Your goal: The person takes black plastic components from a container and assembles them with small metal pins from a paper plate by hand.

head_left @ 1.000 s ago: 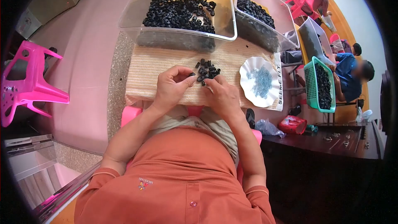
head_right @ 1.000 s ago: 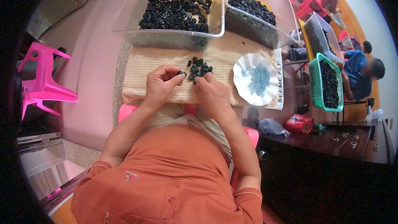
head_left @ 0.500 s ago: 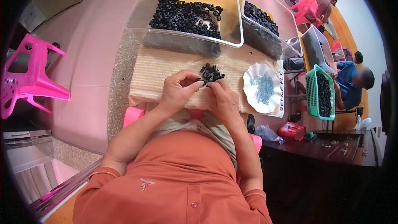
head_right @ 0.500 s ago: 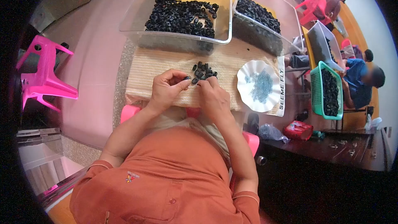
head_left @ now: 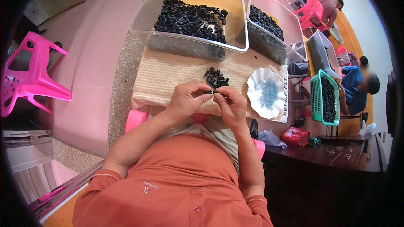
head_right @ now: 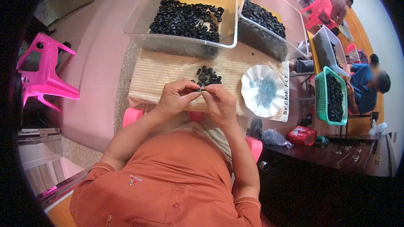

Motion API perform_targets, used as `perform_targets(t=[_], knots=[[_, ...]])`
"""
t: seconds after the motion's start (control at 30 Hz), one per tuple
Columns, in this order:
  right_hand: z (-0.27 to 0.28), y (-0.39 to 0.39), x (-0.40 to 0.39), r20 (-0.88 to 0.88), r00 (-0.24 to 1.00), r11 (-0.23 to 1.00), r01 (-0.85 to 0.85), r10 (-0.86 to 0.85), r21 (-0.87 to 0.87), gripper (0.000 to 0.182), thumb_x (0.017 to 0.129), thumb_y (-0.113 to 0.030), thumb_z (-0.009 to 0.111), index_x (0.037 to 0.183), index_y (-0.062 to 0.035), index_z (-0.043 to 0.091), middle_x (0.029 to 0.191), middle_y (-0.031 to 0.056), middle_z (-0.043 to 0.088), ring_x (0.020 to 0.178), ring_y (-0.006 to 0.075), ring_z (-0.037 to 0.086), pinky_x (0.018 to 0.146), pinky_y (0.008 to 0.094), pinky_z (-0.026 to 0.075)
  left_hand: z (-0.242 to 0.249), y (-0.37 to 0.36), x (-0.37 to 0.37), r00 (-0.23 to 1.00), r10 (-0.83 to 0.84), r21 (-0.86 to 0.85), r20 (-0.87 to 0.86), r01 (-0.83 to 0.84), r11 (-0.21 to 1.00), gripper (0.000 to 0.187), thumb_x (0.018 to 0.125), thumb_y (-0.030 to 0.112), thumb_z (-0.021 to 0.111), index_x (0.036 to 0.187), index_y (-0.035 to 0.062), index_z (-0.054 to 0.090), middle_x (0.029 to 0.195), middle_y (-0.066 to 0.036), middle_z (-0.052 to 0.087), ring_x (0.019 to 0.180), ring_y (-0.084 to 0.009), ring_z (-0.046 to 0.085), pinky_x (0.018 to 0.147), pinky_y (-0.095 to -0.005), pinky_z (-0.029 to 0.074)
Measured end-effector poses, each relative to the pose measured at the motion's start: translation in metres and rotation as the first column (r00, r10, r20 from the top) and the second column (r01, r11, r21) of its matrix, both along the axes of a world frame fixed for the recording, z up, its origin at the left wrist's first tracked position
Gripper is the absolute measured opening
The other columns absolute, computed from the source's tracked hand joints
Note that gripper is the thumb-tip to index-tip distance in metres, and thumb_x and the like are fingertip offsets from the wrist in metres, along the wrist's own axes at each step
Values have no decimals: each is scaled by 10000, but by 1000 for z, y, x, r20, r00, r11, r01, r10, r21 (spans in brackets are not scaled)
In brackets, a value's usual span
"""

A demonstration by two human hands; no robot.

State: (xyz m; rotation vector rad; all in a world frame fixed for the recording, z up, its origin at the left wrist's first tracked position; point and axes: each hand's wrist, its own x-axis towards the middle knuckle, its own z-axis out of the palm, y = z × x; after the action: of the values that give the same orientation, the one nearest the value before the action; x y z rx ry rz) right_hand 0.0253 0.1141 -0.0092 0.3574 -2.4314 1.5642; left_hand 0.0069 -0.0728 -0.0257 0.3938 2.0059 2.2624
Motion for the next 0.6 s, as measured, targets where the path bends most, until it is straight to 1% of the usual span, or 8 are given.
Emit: perform_targets(t=[0.1,0.13,0.17,0.2,0.27,0.47,0.5,0.6], knots=[[4,1,2,-13,1000,997,-20,21,69,110,892,-19,709,992,10,675,908,129,680,770,195,654,665,298,511,-13,3,-2,993,16,-82,-119,-26,996,162,855,38,756,1013,8,735,900,-83,700,821,-142,673,726,-285,536],[2,3,0,-53,997,995,-47,52,91,101,896,-20,700,990,8,676,905,126,678,780,196,652,672,302,510,-13,4,-1,997,14,-99,-77,-22,995,164,849,49,752,1008,16,735,879,-108,695,803,-181,675,717,-309,533],[7,-1,1,-12,999,997,-32,32,69,93,895,-16,694,983,7,675,893,121,670,784,198,647,688,306,509,-15,5,-2,986,33,-117,-165,-53,992,149,853,63,749,997,25,737,887,-125,702,822,-207,687,728,-322,540],[14,-3,5,36,999,998,-19,17,51,85,895,-13,688,977,5,675,882,116,663,787,200,642,703,310,508,-13,1,-2,974,-4,-166,-226,-35,986,149,859,42,753,1006,22,735,932,-98,714,875,-167,687,777,-302,544],[9,0,4,4,1000,995,-9,8,95,80,882,3,689,959,3,671,859,104,645,778,193,624,711,307,496,-14,2,-2,944,18,-179,-329,-81,980,167,833,52,763,992,16,729,929,-124,711,872,-236,701,773,-338,547],[9,-2,6,7,1000,995,-24,24,97,89,856,51,675,927,3,652,817,87,621,739,176,590,666,298,465,-14,1,0,939,37,-177,-341,-103,979,195,819,86,767,994,14,720,901,-145,707,851,-266,706,746,-351,541],[7,-1,5,-17,999,994,-38,40,99,107,841,59,686,925,-2,657,827,102,638,743,205,612,666,320,475,-14,2,0,937,38,-185,-347,-108,977,199,819,92,767,994,12,718,897,-146,705,847,-268,705,743,-355,540],[4,-2,6,-118,992,989,-31,49,146,97,861,53,684,937,-3,663,836,65,645,773,149,610,694,282,480,-15,3,0,936,25,-197,-352,-100,975,209,817,104,767,994,7,712,887,-150,701,839,-268,703,734,-362,538]])
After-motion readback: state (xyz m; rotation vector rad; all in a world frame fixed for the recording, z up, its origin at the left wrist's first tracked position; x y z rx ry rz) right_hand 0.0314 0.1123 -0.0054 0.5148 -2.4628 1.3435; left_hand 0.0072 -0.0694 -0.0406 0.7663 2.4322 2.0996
